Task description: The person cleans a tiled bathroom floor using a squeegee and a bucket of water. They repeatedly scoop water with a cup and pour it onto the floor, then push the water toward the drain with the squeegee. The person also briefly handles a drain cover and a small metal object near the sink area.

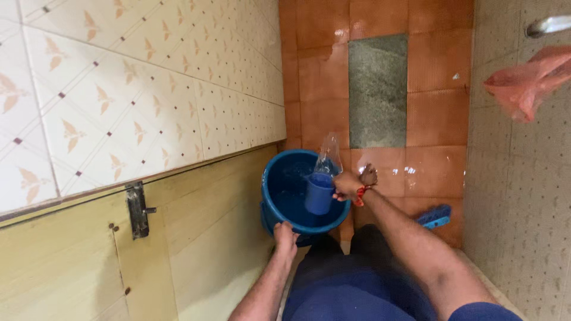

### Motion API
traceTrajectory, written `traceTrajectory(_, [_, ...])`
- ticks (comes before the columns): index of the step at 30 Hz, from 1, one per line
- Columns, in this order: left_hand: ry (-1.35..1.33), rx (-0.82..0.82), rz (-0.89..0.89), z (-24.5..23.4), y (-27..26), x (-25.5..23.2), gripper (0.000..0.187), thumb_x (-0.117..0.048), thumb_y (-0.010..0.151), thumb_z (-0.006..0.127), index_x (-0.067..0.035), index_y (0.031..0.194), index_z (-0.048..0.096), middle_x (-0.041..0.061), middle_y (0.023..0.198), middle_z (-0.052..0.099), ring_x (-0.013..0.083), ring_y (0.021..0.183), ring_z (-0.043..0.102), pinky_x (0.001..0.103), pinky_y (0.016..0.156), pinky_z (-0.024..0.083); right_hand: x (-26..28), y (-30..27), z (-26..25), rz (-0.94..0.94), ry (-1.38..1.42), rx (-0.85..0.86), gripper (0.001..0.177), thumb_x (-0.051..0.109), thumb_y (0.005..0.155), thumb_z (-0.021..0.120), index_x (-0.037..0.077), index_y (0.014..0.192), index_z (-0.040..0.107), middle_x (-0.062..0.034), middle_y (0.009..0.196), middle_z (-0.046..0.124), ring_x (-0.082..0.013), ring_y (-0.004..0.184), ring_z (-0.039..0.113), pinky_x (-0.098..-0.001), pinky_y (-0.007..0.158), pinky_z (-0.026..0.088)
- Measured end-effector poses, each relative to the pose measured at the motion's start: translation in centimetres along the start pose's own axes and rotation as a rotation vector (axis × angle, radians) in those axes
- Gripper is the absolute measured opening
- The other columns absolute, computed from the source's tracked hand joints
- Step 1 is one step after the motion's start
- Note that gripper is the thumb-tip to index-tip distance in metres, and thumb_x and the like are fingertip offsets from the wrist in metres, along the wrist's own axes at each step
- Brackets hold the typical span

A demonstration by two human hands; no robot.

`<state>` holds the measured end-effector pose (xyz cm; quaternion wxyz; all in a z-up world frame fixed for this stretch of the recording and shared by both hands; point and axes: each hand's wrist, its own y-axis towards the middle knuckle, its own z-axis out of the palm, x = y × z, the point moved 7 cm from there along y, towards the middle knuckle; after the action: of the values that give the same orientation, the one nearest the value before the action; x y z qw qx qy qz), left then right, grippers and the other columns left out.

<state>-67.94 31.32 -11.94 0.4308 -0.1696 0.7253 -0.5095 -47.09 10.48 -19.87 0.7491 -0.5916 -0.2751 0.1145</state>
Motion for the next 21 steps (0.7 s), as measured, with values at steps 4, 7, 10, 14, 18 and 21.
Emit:
traceTrajectory(4, [-0.074,0.009,-0.009,-0.8,0.4,-0.4,0.015,-0.004,0.083,0.048,-0.006,0.089,0.061,0.007,0.081,0.065,0.0220,0.070,0.065,0.038,0.065,0.058,2.6,-3.1,3.1,-0.079,-0.095,0.019,0.029,0.008,0.095,0.047,-0.001,0.113,0.069,-0.0167,0.076,0.071,-0.0223,0.056,0.072,-0.0350,0.049,0.061])
traceTrajectory(7, [-0.039,0.001,-0.030,-1.4,0.6,0.4,0.012,-0.004,0.082,0.049,-0.009,0.087,0.059,0.007,0.078,0.061,0.0211,0.068,0.061,0.037,0.062,0.053,2.9,-4.9,5.4,-0.245,-0.162,0.042,0.029,0.012,0.096,0.047,0.001,0.114,0.067,-0.0111,0.077,0.072,-0.0218,0.058,0.072,-0.0361,0.051,0.061])
traceTrajectory(10, [0.006,0.082,0.035,-0.6,0.1,0.7,0.006,-0.006,0.081,0.051,-0.008,0.085,0.054,0.006,0.076,0.057,0.0201,0.065,0.058,0.036,0.059,0.052,1.1,-4.9,5.9,-0.291,-0.133,-0.021,0.030,0.010,0.094,0.048,0.002,0.117,0.066,-0.0140,0.074,0.070,-0.0234,0.058,0.072,-0.0369,0.050,0.062])
traceTrajectory(14, [0.040,0.051,-0.030,0.8,-2.3,0.9,0.011,-0.003,0.081,0.051,-0.012,0.088,0.048,0.004,0.079,0.054,0.0164,0.069,0.054,0.034,0.063,0.051,-4.0,-2.7,5.8,-0.029,0.050,-0.039,0.022,0.010,0.098,0.049,0.000,0.113,0.060,-0.0197,0.075,0.069,-0.0260,0.059,0.072,-0.0389,0.053,0.062])
traceTrajectory(18, [0.018,0.175,-0.020,4.4,-7.0,-1.4,0.015,0.001,0.079,0.048,-0.011,0.087,0.045,0.004,0.080,0.053,0.0164,0.069,0.055,0.033,0.062,0.053,-7.5,-0.1,5.4,0.197,0.152,-0.011,0.017,0.008,0.100,0.049,-0.005,0.097,0.060,-0.0176,0.079,0.066,-0.0276,0.064,0.071,-0.0413,0.055,0.061])
traceTrajectory(21, [0.060,0.238,-0.014,5.9,-11.6,-3.6,0.017,0.001,0.078,0.047,-0.011,0.090,0.047,0.002,0.081,0.053,0.0135,0.069,0.052,0.029,0.060,0.047,-9.2,1.7,5.2,0.214,-0.048,0.111,0.018,0.004,0.096,0.050,-0.001,0.089,0.066,-0.0145,0.081,0.072,-0.0249,0.069,0.073,-0.0392,0.056,0.060])
